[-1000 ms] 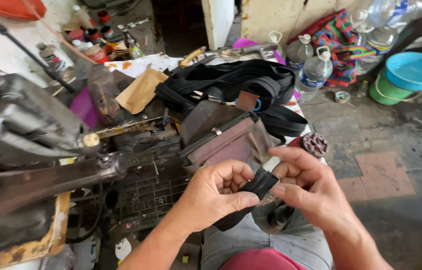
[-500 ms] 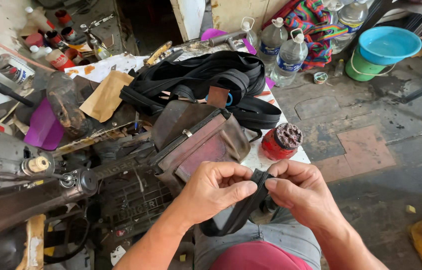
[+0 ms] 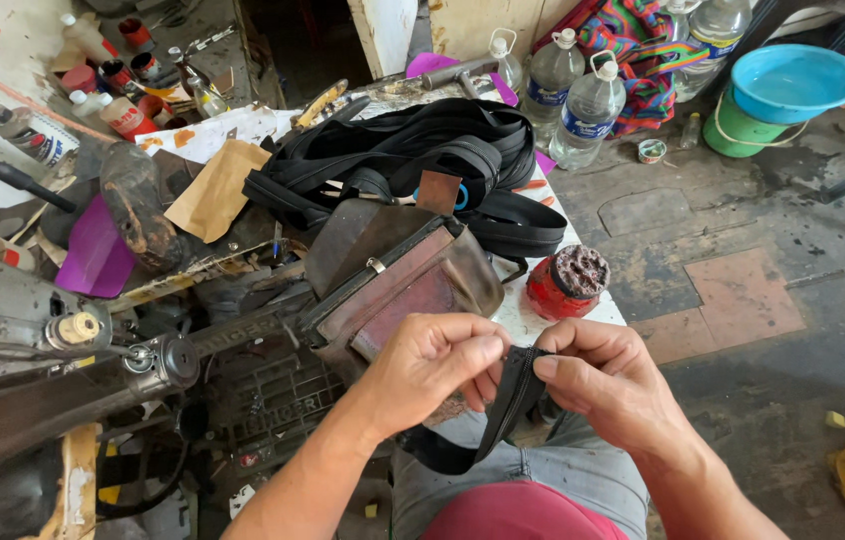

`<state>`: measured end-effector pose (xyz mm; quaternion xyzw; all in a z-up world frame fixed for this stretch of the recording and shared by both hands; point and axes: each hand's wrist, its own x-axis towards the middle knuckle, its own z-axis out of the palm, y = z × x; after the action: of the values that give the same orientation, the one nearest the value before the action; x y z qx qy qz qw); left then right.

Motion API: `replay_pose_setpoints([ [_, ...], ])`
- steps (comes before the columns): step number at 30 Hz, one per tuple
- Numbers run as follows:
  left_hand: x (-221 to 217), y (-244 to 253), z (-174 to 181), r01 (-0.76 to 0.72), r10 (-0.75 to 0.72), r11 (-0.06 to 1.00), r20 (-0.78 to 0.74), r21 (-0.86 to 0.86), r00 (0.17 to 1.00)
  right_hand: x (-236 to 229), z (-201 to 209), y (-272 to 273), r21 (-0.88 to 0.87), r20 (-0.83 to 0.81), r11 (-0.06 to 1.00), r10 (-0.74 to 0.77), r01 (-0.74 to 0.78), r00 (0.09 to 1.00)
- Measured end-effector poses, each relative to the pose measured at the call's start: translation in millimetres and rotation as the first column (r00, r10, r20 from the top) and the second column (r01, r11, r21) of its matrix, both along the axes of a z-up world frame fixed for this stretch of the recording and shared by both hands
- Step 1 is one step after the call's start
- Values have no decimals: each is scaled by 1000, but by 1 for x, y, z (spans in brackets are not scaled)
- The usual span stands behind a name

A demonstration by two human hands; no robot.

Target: The person holds a small brown leather pouch and a black zipper strip. They repeatedly open and close the zipper slider, inspecting the mechanism and testing its movement. The person also picks up a small red container and appears to apply a substance to the zipper teeth.

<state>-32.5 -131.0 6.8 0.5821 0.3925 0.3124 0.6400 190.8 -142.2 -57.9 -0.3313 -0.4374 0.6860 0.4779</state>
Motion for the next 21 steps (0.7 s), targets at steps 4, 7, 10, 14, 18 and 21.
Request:
replay_pose_setpoints([
  [4, 3, 3, 4, 9, -11, 999, -42, -35, 999, 3, -2, 2, 12, -3, 1000, 23, -23, 1000],
  [7, 5, 3, 9, 0, -8, 998, -132, -65, 991, 3, 2, 2, 7, 50, 1000, 19, -19, 999],
  [10, 6, 3, 9, 0, -5, 1000, -164, -30, 986, 3, 4, 3, 4, 75, 1000, 21, -21, 997],
  [14, 7, 1, 7, -18, 50, 986, -195, 166, 980, -1, 5, 1, 34, 98, 999, -10, 7, 995],
  [18, 8, -1, -2, -79, 105, 963, -85, 259, 991, -15, 5, -6, 130, -41, 982, -131, 135, 991],
  [21, 11, -1, -16, -170, 174, 961, 3, 217, 985, -28, 0, -9, 178, -77, 957, -220, 230, 973],
])
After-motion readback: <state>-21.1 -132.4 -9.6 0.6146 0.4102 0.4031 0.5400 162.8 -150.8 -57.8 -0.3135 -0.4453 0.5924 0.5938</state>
